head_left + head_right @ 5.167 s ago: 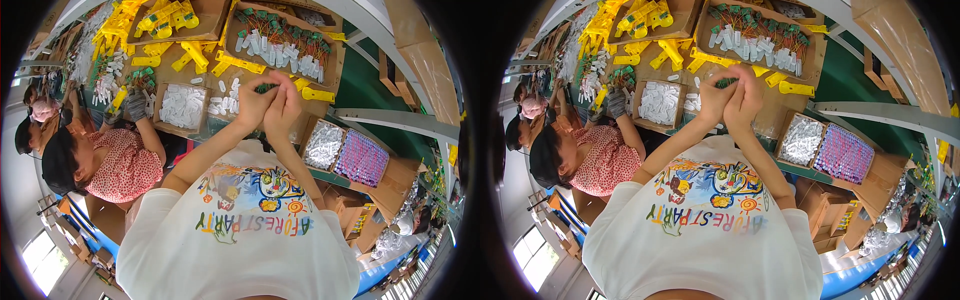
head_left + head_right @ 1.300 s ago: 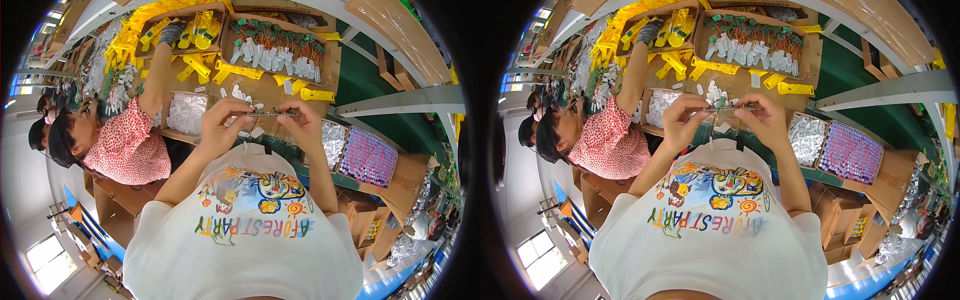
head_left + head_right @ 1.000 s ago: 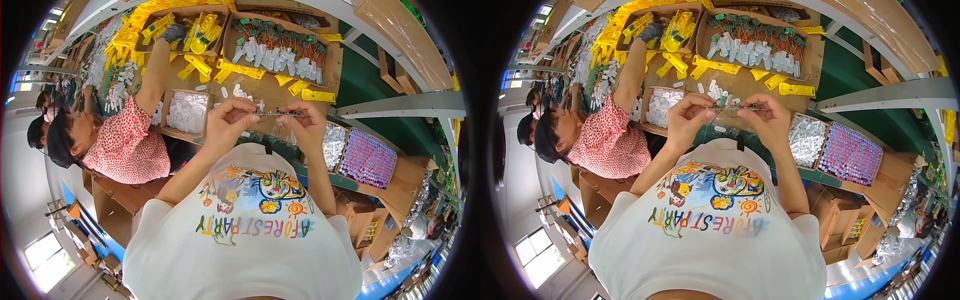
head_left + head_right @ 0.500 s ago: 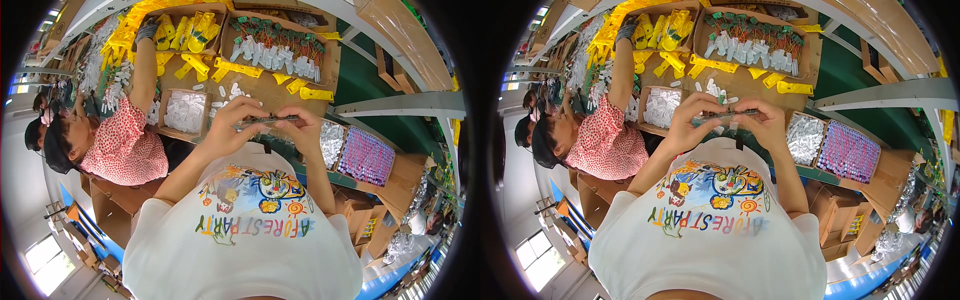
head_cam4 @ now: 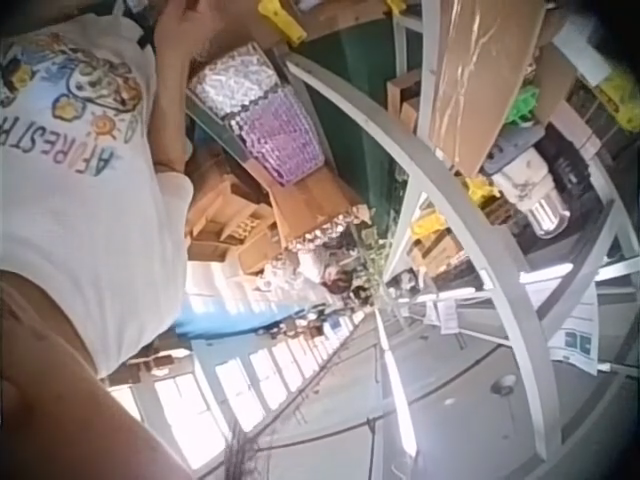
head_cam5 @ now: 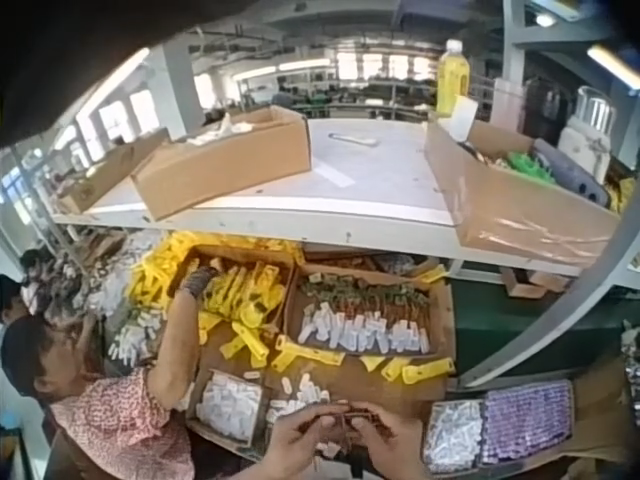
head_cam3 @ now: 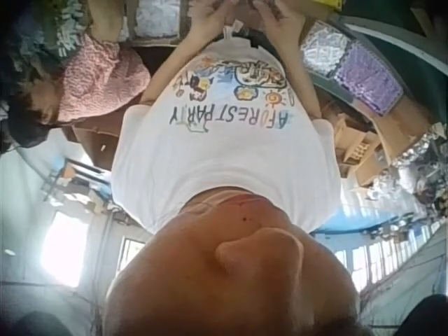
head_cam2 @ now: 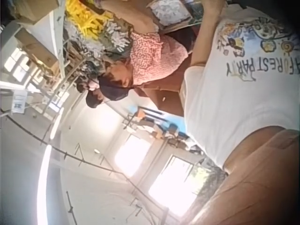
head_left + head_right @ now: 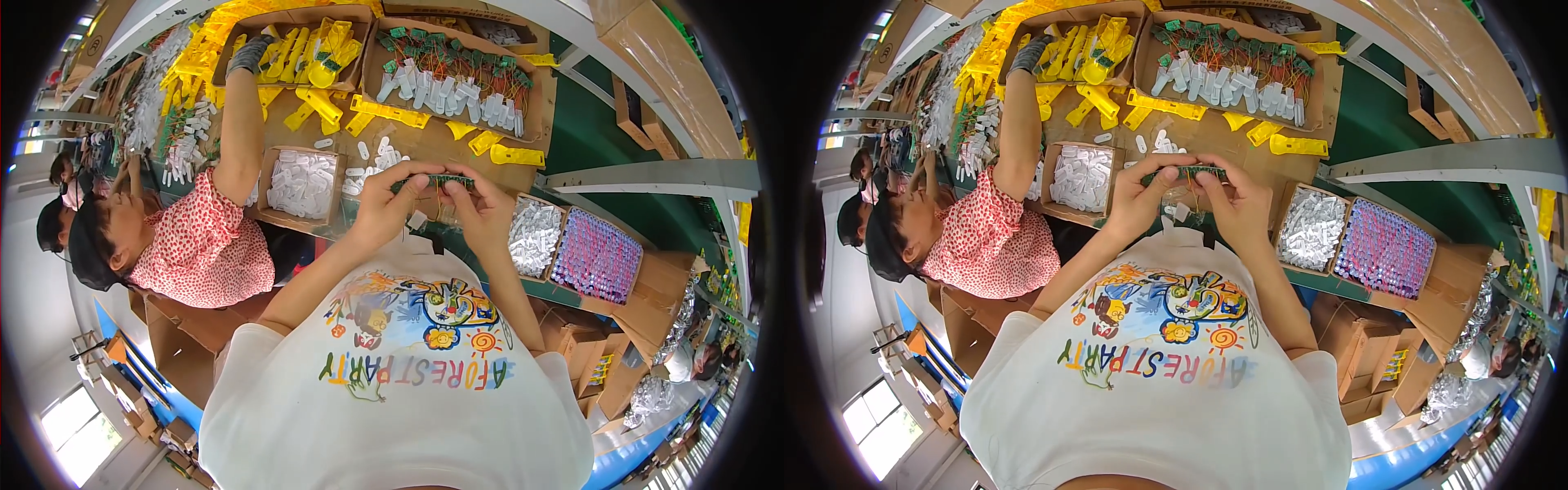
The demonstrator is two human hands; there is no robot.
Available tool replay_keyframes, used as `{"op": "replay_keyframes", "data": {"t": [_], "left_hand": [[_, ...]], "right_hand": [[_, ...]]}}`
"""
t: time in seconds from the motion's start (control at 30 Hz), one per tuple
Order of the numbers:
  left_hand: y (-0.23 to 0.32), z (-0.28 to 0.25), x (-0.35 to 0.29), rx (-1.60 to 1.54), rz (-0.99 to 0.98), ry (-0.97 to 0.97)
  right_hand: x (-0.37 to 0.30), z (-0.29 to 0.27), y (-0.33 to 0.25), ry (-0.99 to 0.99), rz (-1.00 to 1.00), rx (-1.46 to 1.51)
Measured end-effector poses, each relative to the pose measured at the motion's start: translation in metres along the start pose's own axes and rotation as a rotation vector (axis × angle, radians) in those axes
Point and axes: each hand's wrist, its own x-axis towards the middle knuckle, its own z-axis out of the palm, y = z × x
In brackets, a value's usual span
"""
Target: Assembling electronic light components by attaching white plastic housings to wired circuit boards at a factory workbench.
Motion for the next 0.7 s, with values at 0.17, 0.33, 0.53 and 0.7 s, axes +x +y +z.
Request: {"op": "replay_keyframes", "data": {"t": [0.17, 0.33, 0.53, 0.7], "left_hand": [[-0.015, 0.011, 0.0, 0.091, -0.011, 0.219], [-0.015, 0.007, 0.01, 0.01, -0.019, 0.22], [-0.036, 0.019, 0.029, 0.068, 0.01, 0.374], [-0.03, 0.037, 0.101, 0.068, 0.213, 0.39]], "right_hand": [[-0.013, 0.019, 0.012, 0.16, -0.231, -0.641], [0.001, 0.026, 0.02, 0.298, -0.175, -0.206], [0.014, 0.031, 0.028, 0.448, -0.415, -0.706], [0.078, -0.002, 0.013, 0.52, -0.41, -0.681]]}}
